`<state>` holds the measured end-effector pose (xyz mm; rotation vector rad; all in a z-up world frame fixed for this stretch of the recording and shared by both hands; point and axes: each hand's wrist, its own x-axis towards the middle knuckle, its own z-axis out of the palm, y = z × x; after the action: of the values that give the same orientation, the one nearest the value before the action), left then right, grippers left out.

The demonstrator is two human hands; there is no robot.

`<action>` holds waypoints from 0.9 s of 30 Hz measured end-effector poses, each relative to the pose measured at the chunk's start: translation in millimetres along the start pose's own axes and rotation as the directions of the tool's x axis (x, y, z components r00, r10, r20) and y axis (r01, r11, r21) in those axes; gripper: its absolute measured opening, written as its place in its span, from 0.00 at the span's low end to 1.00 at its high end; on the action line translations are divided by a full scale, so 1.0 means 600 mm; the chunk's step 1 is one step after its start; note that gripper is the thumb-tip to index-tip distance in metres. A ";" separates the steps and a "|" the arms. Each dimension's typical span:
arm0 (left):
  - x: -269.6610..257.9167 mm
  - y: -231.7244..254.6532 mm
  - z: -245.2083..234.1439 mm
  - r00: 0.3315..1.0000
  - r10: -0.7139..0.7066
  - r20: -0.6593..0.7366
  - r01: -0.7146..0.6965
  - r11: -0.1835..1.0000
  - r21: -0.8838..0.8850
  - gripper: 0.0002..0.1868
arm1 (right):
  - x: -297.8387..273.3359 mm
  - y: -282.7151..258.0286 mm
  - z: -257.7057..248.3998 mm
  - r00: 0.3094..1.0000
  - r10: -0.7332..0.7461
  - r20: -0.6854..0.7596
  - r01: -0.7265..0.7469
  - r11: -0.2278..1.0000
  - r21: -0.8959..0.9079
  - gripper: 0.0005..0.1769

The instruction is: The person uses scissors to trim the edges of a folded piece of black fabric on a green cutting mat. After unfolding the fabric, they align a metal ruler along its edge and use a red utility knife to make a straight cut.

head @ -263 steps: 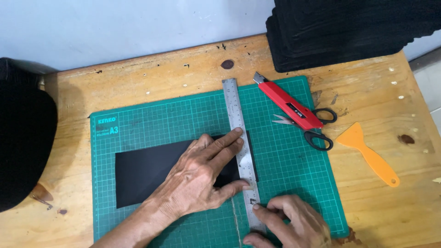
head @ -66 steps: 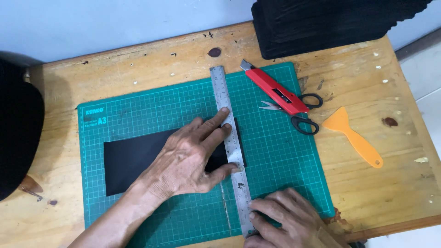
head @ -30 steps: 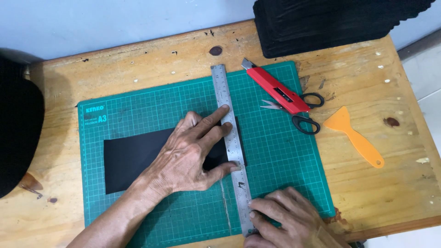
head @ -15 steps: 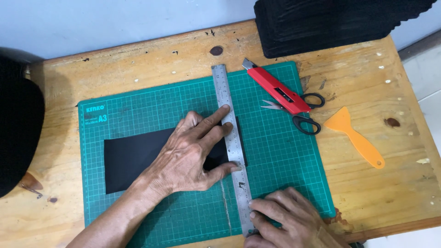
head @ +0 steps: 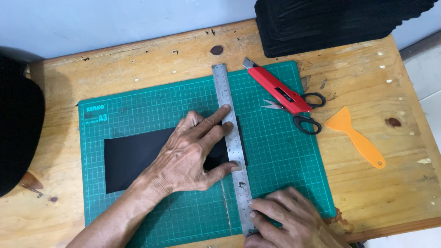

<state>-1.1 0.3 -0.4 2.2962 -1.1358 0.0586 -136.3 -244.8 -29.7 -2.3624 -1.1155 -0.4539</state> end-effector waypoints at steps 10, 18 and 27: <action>-0.001 0.000 0.000 1.000 -0.003 0.007 0.003 1.000 -0.008 0.36 | -0.004 0.003 0.002 1.000 -0.020 0.016 0.020 0.999 0.025 0.19; -0.002 -0.001 0.000 1.000 -0.010 0.015 0.010 1.000 -0.005 0.35 | 0.004 -0.001 -0.002 1.000 -0.007 -0.012 0.007 1.000 -0.007 0.19; -0.001 0.000 0.000 1.000 0.005 -0.001 -0.005 1.000 0.005 0.35 | 0.000 -0.003 -0.002 1.000 0.021 0.023 -0.021 1.000 0.020 0.23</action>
<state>-1.5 1.0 -0.6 2.2973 -1.1421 0.0649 -137.9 -244.8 -28.3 -2.3655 -1.0991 -0.4076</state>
